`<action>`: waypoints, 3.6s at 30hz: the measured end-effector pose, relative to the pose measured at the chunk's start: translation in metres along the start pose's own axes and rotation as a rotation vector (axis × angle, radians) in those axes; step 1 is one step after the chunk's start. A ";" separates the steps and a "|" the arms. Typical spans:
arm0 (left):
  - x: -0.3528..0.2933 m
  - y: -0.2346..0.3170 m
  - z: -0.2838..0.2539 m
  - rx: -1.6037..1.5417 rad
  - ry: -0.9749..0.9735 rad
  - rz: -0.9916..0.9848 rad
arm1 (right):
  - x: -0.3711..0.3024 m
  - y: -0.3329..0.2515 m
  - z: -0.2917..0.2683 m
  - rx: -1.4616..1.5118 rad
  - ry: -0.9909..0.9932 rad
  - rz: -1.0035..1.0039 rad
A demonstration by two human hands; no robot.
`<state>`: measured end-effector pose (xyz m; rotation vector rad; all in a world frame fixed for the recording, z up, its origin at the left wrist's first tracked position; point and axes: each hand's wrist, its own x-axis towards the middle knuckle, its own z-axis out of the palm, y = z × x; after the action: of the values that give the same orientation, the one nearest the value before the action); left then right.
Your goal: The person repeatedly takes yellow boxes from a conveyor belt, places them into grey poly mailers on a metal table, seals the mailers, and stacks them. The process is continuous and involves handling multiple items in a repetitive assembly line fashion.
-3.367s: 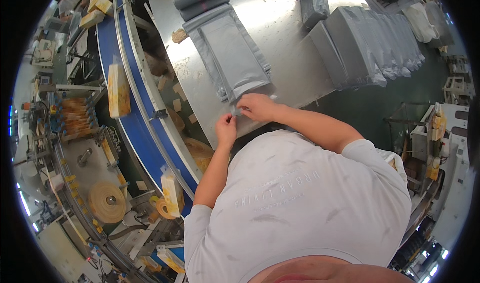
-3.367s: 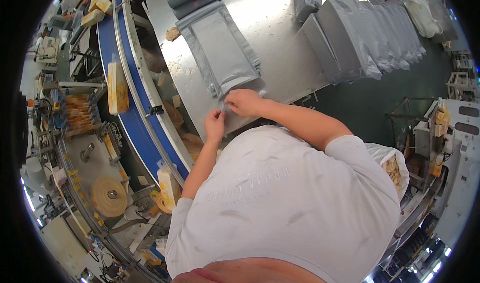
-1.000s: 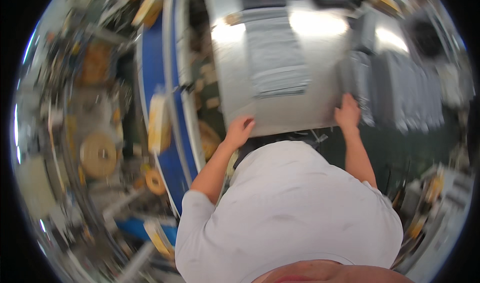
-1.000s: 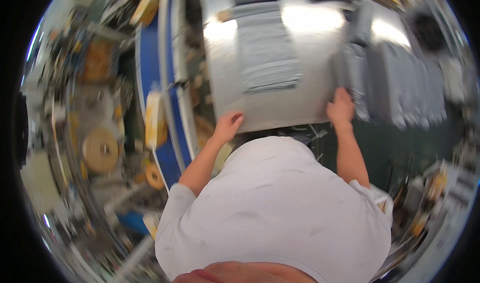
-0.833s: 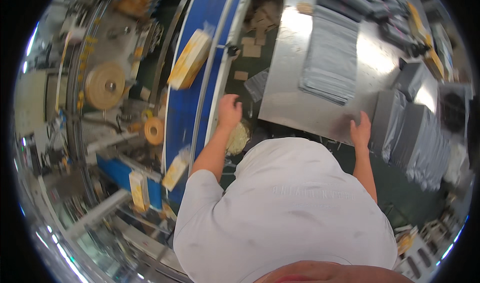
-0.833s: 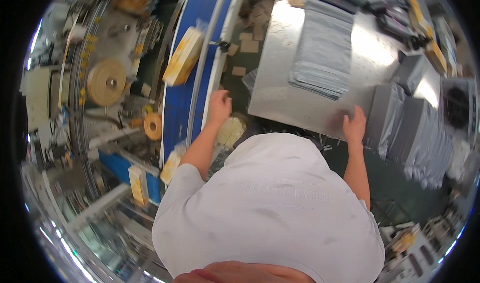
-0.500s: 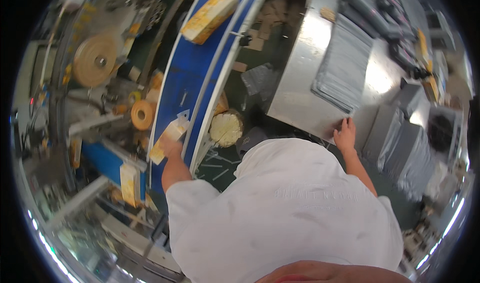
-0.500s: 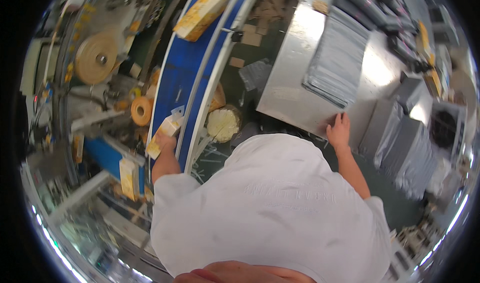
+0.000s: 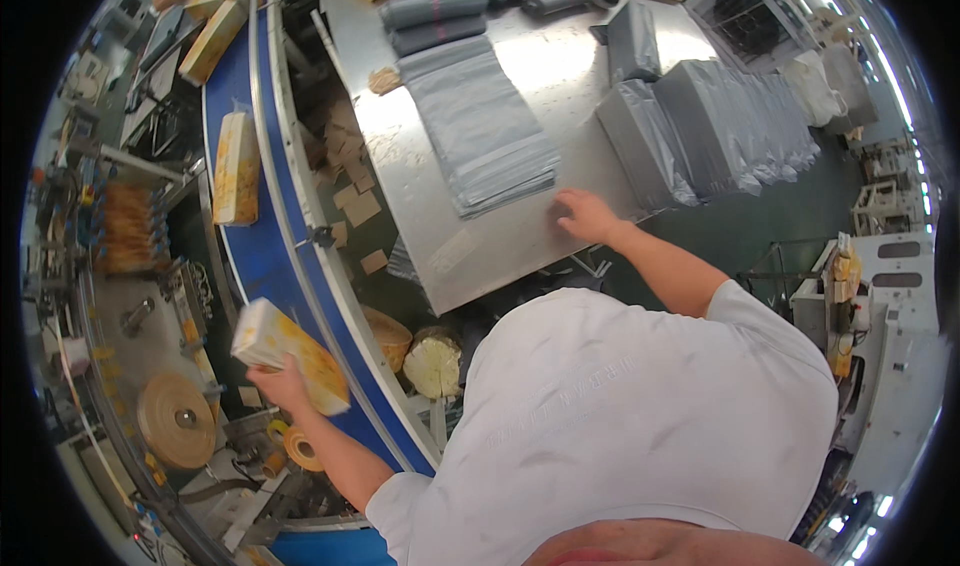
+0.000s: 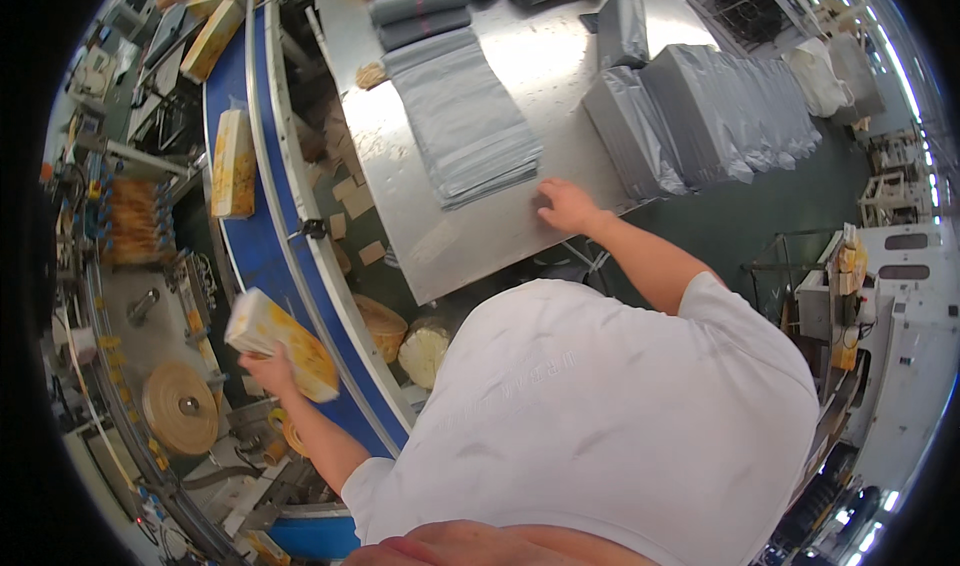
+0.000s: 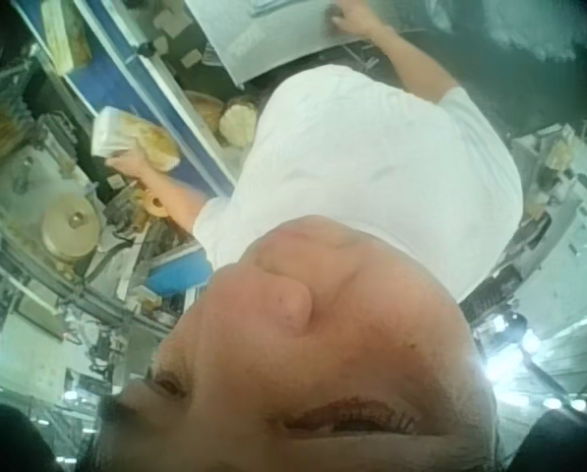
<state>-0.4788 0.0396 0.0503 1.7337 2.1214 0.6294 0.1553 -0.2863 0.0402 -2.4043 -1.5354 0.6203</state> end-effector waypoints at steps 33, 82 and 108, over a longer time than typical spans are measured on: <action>-0.230 0.464 0.228 0.104 -0.531 0.852 | 0.102 0.026 -0.089 0.029 -0.028 -0.353; -0.250 0.256 0.251 -0.407 -0.971 0.304 | 0.033 -0.068 0.003 -0.027 -0.093 -0.125; -0.215 0.334 0.209 -0.023 -0.421 2.019 | -0.045 0.044 -0.082 -0.301 0.292 -0.560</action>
<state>-0.0486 -0.0893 0.0444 2.9957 -0.4896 0.4675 0.2120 -0.3423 0.1054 -1.9681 -2.1400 -0.0763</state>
